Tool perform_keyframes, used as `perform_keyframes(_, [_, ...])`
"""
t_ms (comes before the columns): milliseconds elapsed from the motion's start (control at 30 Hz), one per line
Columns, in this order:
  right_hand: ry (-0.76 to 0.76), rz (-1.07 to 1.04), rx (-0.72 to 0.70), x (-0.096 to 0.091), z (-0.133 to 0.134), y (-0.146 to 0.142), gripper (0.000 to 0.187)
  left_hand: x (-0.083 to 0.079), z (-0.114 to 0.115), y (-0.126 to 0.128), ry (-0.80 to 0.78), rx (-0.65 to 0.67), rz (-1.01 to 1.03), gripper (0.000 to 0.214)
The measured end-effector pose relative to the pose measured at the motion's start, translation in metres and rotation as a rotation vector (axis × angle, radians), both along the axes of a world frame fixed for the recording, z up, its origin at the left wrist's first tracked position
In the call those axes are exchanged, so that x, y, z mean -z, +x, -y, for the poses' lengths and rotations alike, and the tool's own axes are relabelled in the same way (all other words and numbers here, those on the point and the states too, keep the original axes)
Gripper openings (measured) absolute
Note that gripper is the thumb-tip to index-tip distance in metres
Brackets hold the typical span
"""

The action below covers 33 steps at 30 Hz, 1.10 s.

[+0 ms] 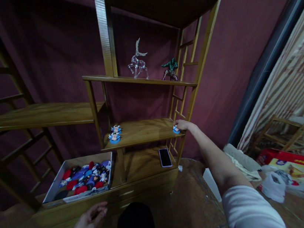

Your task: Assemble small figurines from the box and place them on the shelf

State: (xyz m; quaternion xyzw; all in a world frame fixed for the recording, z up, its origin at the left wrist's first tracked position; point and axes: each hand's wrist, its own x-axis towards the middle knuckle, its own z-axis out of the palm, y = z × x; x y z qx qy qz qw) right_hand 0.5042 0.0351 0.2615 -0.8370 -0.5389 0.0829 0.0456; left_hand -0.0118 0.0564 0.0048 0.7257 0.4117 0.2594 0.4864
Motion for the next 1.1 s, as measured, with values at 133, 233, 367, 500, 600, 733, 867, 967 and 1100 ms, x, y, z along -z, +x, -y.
perform_keyframes(133, [0.021,-0.095,0.019,-0.003,0.0,0.004,0.045,-0.005,0.002,0.002,-0.016,-0.023,0.008,0.049])
perform_keyframes(233, [0.001,-0.087,0.016,0.001,-0.002,0.001,0.045,-0.008,0.004,0.002,-0.02,-0.025,0.014,0.048])
perform_keyframes(367, [-0.05,0.038,0.016,0.006,-0.005,-0.006,0.048,-0.007,0.003,0.001,-0.012,-0.021,0.011,0.046])
perform_keyframes(500, [-0.049,0.078,0.024,0.008,-0.006,-0.009,0.052,-0.008,0.003,0.001,0.003,-0.027,-0.001,0.046])
perform_keyframes(600, [-0.053,0.067,0.025,0.009,-0.007,-0.007,0.05,-0.013,0.005,0.003,0.005,-0.031,-0.012,0.047])
perform_keyframes(733, [-0.056,0.048,0.036,0.01,-0.007,-0.004,0.05,-0.022,0.009,0.005,-0.001,-0.047,-0.015,0.049])
perform_keyframes(867, [-0.058,0.022,0.033,0.011,-0.005,-0.005,0.053,-0.026,0.011,0.006,-0.01,-0.081,-0.014,0.051])
perform_keyframes(967, [-0.038,-0.038,0.003,0.007,-0.003,-0.006,0.053,-0.024,0.01,0.004,-0.006,-0.073,-0.004,0.05])
perform_keyframes(1100, [0.072,-0.094,0.007,-0.011,0.003,-0.005,0.054,-0.017,0.008,0.001,0.008,-0.049,0.002,0.049])
